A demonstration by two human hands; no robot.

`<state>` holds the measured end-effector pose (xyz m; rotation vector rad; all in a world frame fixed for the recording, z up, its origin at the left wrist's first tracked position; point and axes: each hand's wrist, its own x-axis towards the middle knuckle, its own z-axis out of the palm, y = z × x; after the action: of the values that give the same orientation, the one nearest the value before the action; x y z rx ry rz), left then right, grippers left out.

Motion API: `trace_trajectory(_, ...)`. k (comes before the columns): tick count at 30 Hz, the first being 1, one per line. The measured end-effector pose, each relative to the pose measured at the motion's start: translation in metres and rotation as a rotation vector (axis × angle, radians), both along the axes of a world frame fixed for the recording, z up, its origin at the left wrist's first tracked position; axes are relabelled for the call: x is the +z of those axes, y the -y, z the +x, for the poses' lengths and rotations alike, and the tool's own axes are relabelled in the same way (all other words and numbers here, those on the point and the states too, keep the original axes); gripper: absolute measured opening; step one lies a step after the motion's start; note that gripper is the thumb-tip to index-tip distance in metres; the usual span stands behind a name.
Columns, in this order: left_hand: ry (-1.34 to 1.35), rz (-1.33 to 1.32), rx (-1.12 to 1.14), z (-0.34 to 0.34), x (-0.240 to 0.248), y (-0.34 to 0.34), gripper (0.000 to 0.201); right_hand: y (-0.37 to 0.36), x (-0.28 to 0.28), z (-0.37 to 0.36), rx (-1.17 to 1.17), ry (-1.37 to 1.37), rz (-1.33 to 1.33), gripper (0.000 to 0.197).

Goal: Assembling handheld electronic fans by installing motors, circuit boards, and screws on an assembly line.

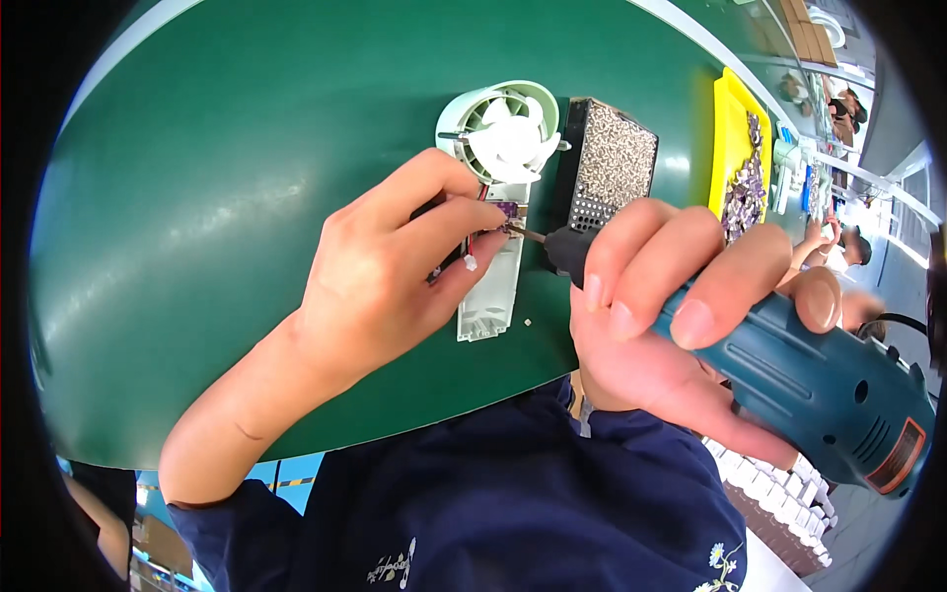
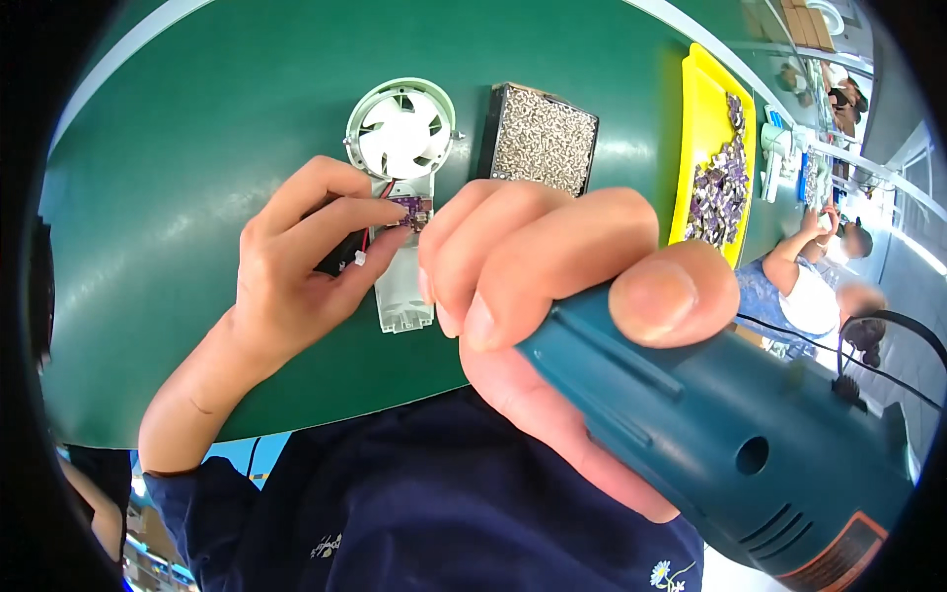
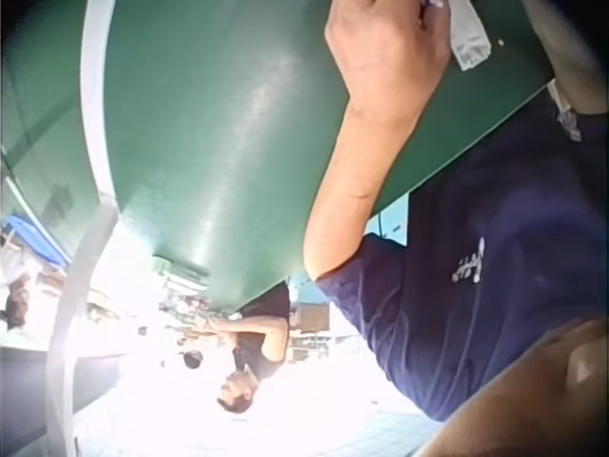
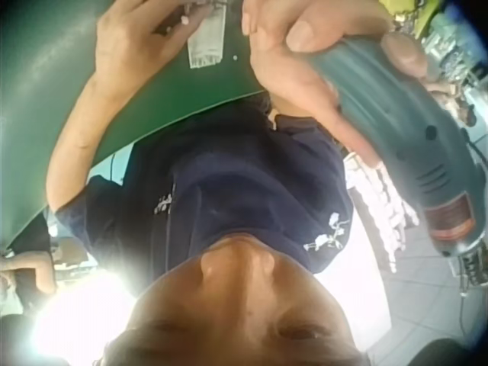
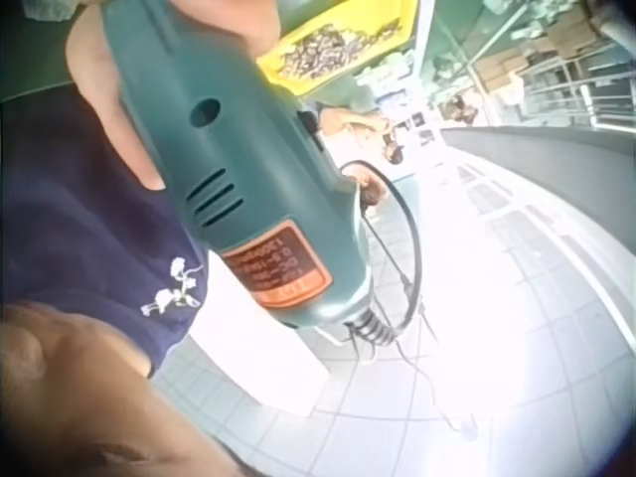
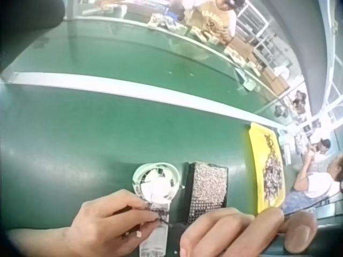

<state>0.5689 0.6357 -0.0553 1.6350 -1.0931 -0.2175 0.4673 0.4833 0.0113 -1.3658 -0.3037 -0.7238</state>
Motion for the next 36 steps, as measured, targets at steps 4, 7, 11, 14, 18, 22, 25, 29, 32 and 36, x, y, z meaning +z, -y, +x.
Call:
trace_trajectory(4,-0.014,-0.018,-0.005,0.001,0.002,0.0,0.026,0.004,0.006,-0.003,0.075,-0.085,-0.15,0.078)
trace_trajectory(7,-0.023,0.017,0.0,-0.001,0.0,-0.003,0.025,-0.01,-0.013,0.0,0.105,0.096,-0.123,0.039)
trace_trajectory(11,-0.037,-0.026,-0.029,-0.004,0.002,0.003,0.023,-0.008,0.001,0.0,-0.022,0.08,-0.017,0.029)
trace_trajectory(14,-0.027,0.0,-0.004,-0.002,0.0,-0.003,0.021,0.016,0.013,0.001,-0.112,-0.021,0.295,0.058)
trace_trajectory(18,-0.099,0.008,-0.025,-0.006,0.0,-0.003,0.018,0.076,0.025,-0.061,-0.605,-0.587,0.233,0.055)
trace_trajectory(22,-0.175,0.024,-0.022,0.002,0.014,-0.005,0.026,0.099,-0.028,-0.12,-0.93,-1.119,-0.24,0.039)
trace_trajectory(25,-0.182,0.036,-0.048,0.004,0.006,-0.008,0.031,0.098,-0.042,-0.127,-1.015,-1.211,-0.521,0.041)
trace_trajectory(29,-0.242,0.104,0.039,-0.002,0.002,-0.004,0.033,0.045,-0.005,-0.089,-1.167,-0.912,-0.876,0.042)
trace_trajectory(32,-0.195,0.096,-0.004,-0.008,0.002,0.001,0.034,0.0,0.008,-0.044,-0.394,-0.667,-0.803,0.03)
trace_trajectory(36,-0.163,0.029,0.02,-0.005,-0.005,-0.002,0.033,-0.005,-0.016,-0.009,-0.228,-0.642,-0.736,0.025)
